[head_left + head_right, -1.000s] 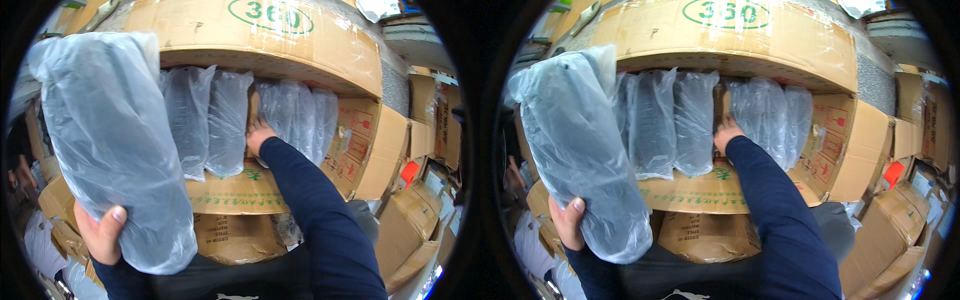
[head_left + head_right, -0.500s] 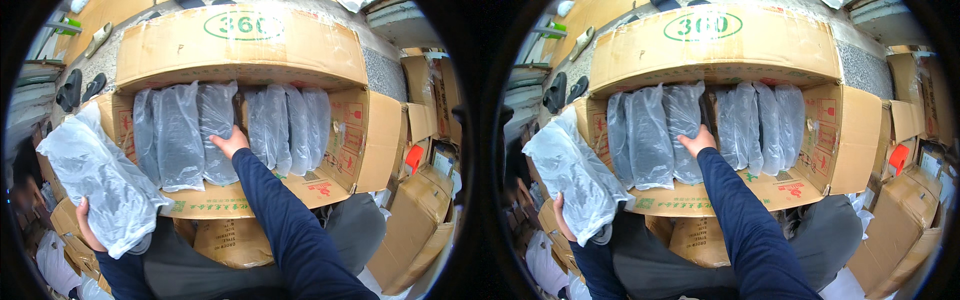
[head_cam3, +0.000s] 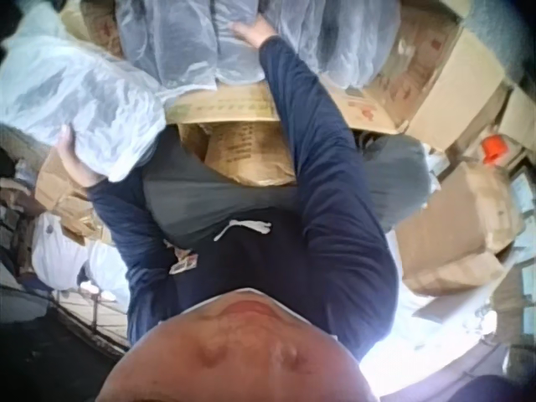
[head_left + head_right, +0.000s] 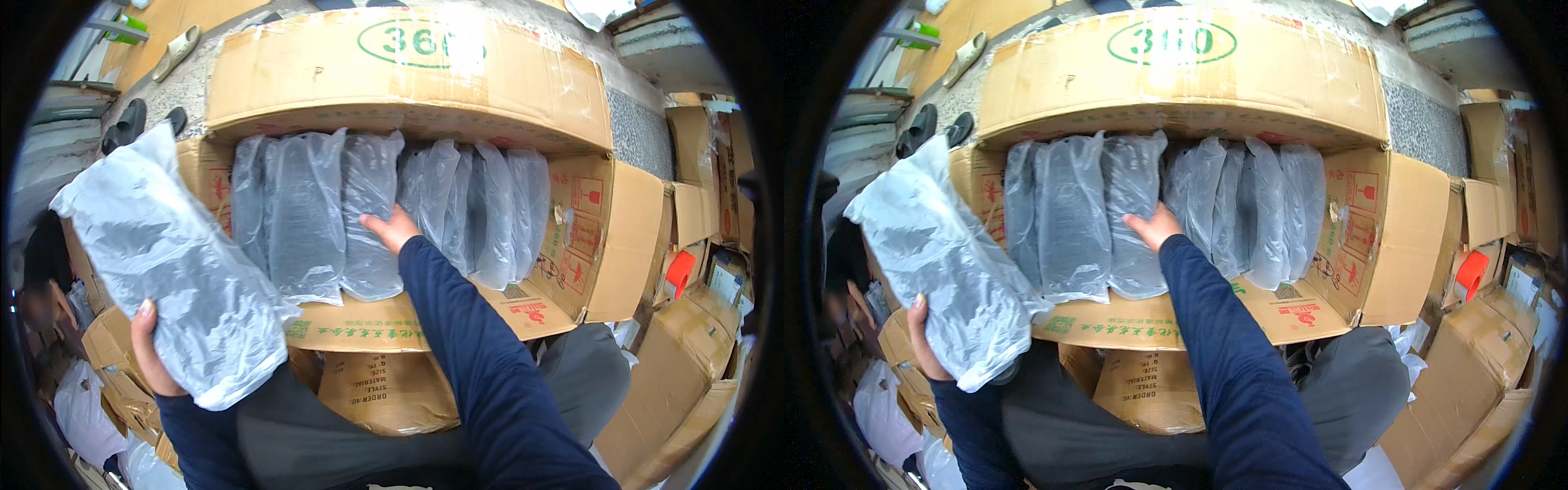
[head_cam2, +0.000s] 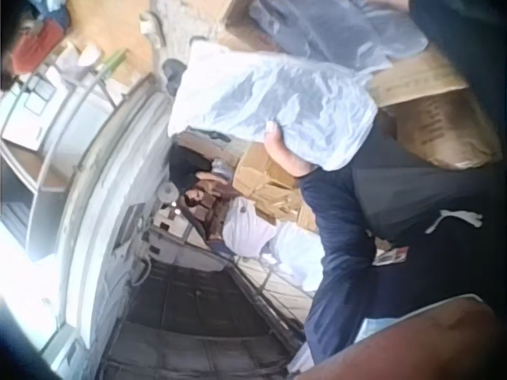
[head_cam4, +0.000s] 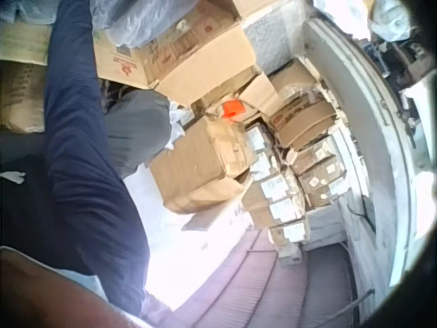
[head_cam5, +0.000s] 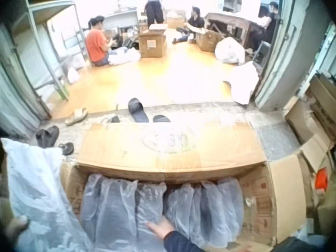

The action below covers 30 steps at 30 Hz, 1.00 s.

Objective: The person sits on the floor and packs plastic-wrapped items into a cardboard box. They repeatedly pick up items from the floor and place them into the box, arranging them to fit.

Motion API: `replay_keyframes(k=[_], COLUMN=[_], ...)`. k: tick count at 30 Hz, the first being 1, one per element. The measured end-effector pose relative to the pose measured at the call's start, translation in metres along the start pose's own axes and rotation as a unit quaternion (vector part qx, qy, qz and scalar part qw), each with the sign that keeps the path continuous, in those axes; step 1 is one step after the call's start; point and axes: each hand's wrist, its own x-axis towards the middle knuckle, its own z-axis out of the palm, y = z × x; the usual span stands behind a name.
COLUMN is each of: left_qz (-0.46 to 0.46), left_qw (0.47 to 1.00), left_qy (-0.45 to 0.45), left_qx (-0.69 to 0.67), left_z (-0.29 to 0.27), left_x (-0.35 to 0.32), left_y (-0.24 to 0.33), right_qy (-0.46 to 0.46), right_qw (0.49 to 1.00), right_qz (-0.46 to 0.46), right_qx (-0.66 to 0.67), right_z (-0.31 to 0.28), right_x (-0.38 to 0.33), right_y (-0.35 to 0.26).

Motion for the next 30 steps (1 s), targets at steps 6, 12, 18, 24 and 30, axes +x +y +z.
replay_keyframes(k=[6,12,18,24,30], left_qz=[0.096,0.126,0.066,-0.174,-0.129], left_qw=[0.981,0.983,0.973,0.901,0.867], left_qy=[-0.042,-0.060,-0.129,-0.280,-0.283], left_qx=[0.160,0.117,0.182,0.281,0.389], left_z=[-0.005,-0.007,-0.004,0.039,0.088], left_x=[0.007,-0.006,-0.007,-0.017,-0.022], left_y=[-0.008,-0.013,-0.007,-0.015,-0.037], right_qy=[-0.043,-0.260,-0.182,-0.092,-0.114], right_qw=[0.990,0.638,0.604,0.650,0.751], right_qz=[0.029,0.044,-0.031,-0.078,-0.045], right_qx=[-0.128,-0.723,-0.776,-0.750,-0.648], right_z=[-0.030,-0.046,-0.086,-0.094,-0.111], right_x=[-0.016,-0.064,-0.075,-0.070,-0.077], right_y=[-0.006,-0.076,-0.003,-0.026,-0.028])
